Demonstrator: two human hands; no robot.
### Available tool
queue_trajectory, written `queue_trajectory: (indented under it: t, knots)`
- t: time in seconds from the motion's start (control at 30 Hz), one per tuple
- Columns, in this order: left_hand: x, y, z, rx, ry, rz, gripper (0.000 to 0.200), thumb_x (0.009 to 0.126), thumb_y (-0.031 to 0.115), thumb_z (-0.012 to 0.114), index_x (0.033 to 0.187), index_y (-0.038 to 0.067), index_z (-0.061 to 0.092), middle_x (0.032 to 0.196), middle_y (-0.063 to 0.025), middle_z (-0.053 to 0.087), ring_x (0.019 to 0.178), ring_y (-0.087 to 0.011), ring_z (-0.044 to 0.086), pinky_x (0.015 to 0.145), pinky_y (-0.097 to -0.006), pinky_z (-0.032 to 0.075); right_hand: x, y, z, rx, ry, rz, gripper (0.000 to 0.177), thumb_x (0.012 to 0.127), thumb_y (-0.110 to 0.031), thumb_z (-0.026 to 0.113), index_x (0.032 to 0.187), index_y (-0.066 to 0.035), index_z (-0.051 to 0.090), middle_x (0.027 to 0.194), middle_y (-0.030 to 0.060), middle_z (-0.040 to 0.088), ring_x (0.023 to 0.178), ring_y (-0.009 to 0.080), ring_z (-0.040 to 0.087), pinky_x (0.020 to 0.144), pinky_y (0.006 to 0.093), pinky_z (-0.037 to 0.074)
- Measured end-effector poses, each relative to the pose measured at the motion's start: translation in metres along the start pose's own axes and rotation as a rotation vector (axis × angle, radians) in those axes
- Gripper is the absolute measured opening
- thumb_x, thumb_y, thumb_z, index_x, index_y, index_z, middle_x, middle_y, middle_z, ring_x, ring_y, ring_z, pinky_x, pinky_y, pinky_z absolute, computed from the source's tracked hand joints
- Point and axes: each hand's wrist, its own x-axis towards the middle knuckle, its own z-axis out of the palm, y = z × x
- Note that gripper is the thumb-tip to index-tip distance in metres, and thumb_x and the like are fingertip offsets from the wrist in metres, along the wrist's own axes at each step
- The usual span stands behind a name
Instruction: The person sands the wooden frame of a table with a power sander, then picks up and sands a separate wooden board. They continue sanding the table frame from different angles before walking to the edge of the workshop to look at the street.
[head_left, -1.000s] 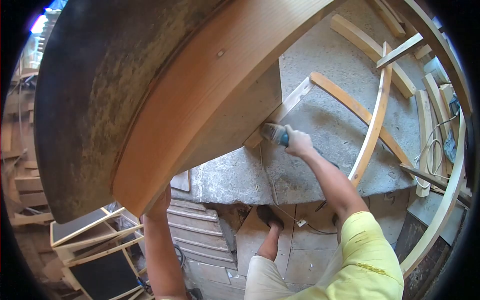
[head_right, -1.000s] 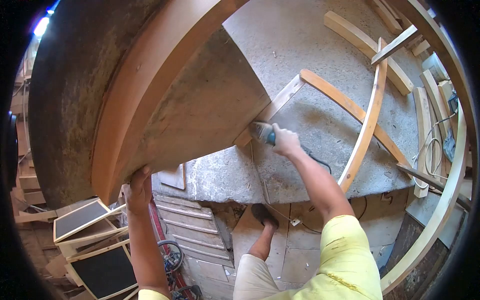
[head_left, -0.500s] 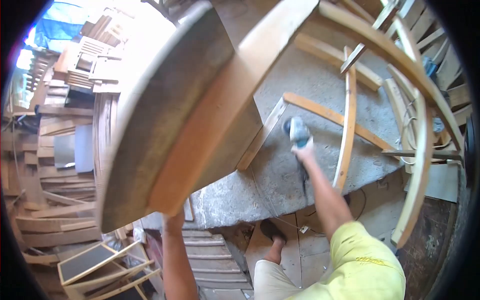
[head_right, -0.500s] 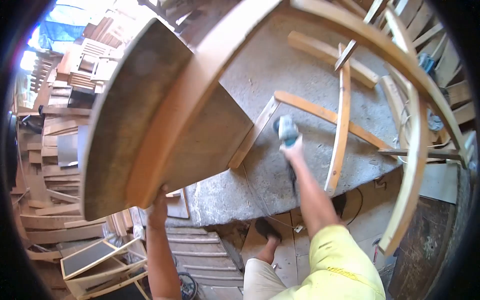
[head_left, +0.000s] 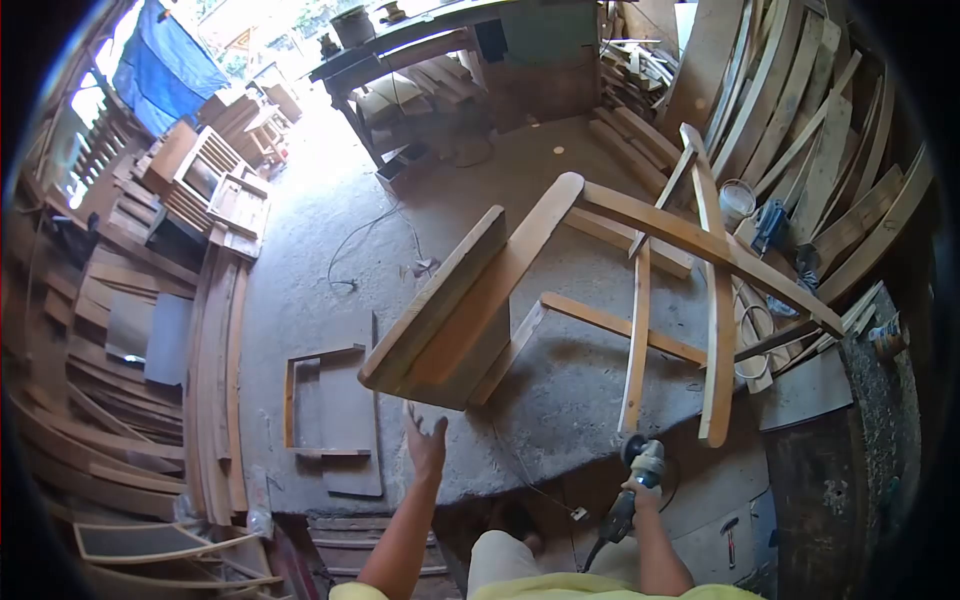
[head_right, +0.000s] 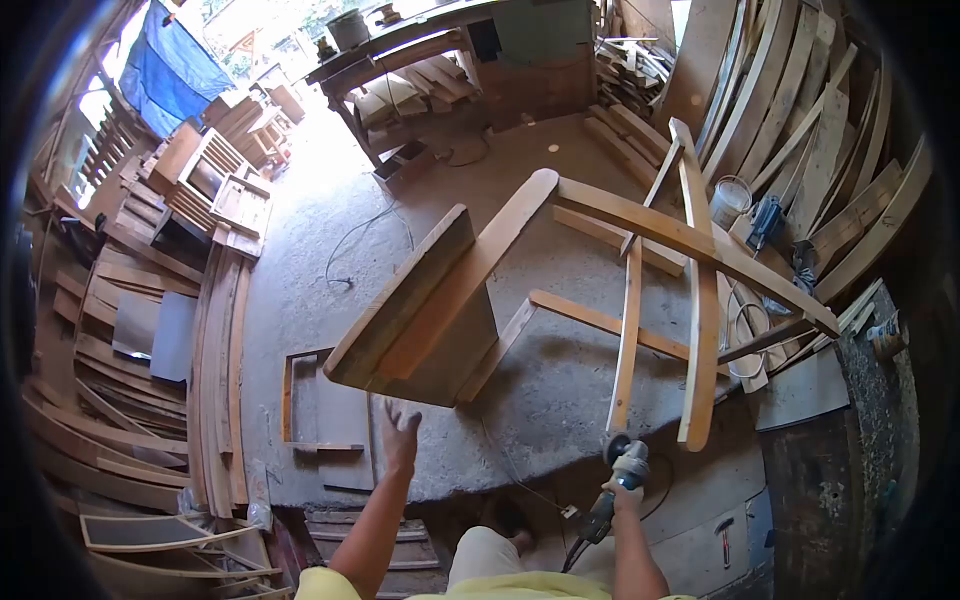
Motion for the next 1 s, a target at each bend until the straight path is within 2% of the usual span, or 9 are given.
queue_trajectory:
  t: [0.13, 0.3, 0.37, 0.43, 0.53, 0.57, 0.7, 0.9, 1.0]
  knots:
    - [-0.078, 0.005, 0.056, 0.023, -0.313, -0.191, 0.086, 0.080, 0.020, 0.076, 0.150, 0.003, 0.028, 0.148, -0.0165, 0.041, 0.130, -0.0306, 0.047, 0.102, -0.0393, 0.043, -0.012, -0.038, -0.045, 0.163, 0.016, 0.071, 0.049, 0.059, 0.001, 0.075, 0.103, 0.002, 0.052, 0.079, 0.0143, 0.062, 0.058, 0.0277, 0.065, 0.054, 0.0401, 0.056]
    - [-0.127, 0.114, 0.104, 0.065, -0.503, 0.193, 0.078, 0.083, 0.018, 0.075, 0.149, 0.011, 0.034, 0.151, -0.0120, 0.037, 0.131, -0.0282, 0.047, 0.103, -0.0392, 0.042, 0.016, -0.054, -0.093, 0.216, -0.012, 0.100, 0.036, 0.064, -0.006, 0.075, 0.093, 0.001, 0.055, 0.074, 0.0125, 0.061, 0.058, 0.0249, 0.064, 0.055, 0.0371, 0.056]
    - [-0.117, 0.139, 0.088, 0.222, -0.438, 0.534, 0.070, 0.086, 0.013, 0.072, 0.147, 0.014, 0.038, 0.148, -0.0117, 0.040, 0.126, -0.0249, 0.052, 0.099, -0.0371, 0.045, 0.032, -0.052, -0.100, 0.276, -0.069, 0.118, 0.036, 0.064, -0.007, 0.076, 0.093, 0.001, 0.056, 0.074, 0.0121, 0.062, 0.059, 0.0246, 0.065, 0.056, 0.0377, 0.056]
    - [-0.116, 0.195, 0.059, 0.107, -0.365, 0.566, 0.056, 0.087, 0.007, 0.068, 0.139, 0.010, 0.048, 0.141, -0.0119, 0.048, 0.115, -0.0219, 0.060, 0.092, -0.0336, 0.049, 0.037, -0.054, -0.101, 0.302, -0.095, 0.119, 0.037, 0.064, -0.007, 0.076, 0.094, 0.001, 0.056, 0.074, 0.0122, 0.062, 0.059, 0.0249, 0.065, 0.057, 0.0379, 0.056]
    - [-0.068, 0.238, -0.008, 0.331, 0.000, 0.982, 0.031, 0.092, 0.004, 0.060, 0.123, 0.003, 0.060, 0.127, -0.0097, 0.059, 0.094, -0.0166, 0.064, 0.082, -0.0282, 0.052, 0.037, -0.061, -0.094, 0.308, -0.144, 0.121, 0.036, 0.065, -0.007, 0.077, 0.095, 0.000, 0.057, 0.074, 0.0122, 0.063, 0.059, 0.0254, 0.066, 0.057, 0.0377, 0.057]
    - [-0.065, 0.258, -0.028, 0.216, 0.022, 0.755, 0.033, 0.090, 0.003, 0.058, 0.122, 0.004, 0.061, 0.121, -0.0105, 0.062, 0.094, -0.0166, 0.062, 0.083, -0.0305, 0.051, 0.038, -0.062, -0.089, 0.289, -0.177, 0.126, 0.036, 0.066, -0.008, 0.077, 0.094, 0.000, 0.057, 0.074, 0.0121, 0.064, 0.059, 0.0256, 0.066, 0.056, 0.0374, 0.056]
    - [0.003, 0.306, -0.070, 0.469, 0.163, 0.934, 0.033, 0.093, 0.011, 0.059, 0.125, 0.002, 0.058, 0.121, -0.0124, 0.060, 0.099, -0.0221, 0.061, 0.080, -0.0327, 0.052, 0.049, -0.061, -0.050, 0.213, -0.270, 0.082, 0.036, 0.066, -0.008, 0.081, 0.093, 0.000, 0.059, 0.072, 0.0118, 0.063, 0.057, 0.0253, 0.066, 0.054, 0.0365, 0.056]
    - [0.105, 0.322, -0.035, 0.420, -0.577, 0.622, 0.059, 0.095, 0.044, 0.058, 0.138, 0.006, 0.049, 0.138, -0.0095, 0.053, 0.118, -0.0202, 0.054, 0.097, -0.0350, 0.043, 0.121, -0.042, 0.059, -0.063, -0.218, -0.238, 0.082, 0.048, -0.009, 0.091, 0.119, 0.000, 0.052, 0.101, 0.0096, 0.061, 0.082, 0.0220, 0.063, 0.069, 0.0355, 0.054]
    - [0.114, 0.319, -0.002, 0.429, -0.788, 0.658, 0.065, 0.093, 0.034, 0.062, 0.146, 0.005, 0.039, 0.148, -0.0105, 0.042, 0.135, -0.0220, 0.040, 0.112, -0.0359, 0.028, 0.176, -0.033, 0.125, -0.291, -0.086, -0.425, 0.075, 0.049, -0.012, 0.089, 0.113, 0.003, 0.053, 0.099, 0.0143, 0.063, 0.087, 0.0254, 0.065, 0.075, 0.0391, 0.054]
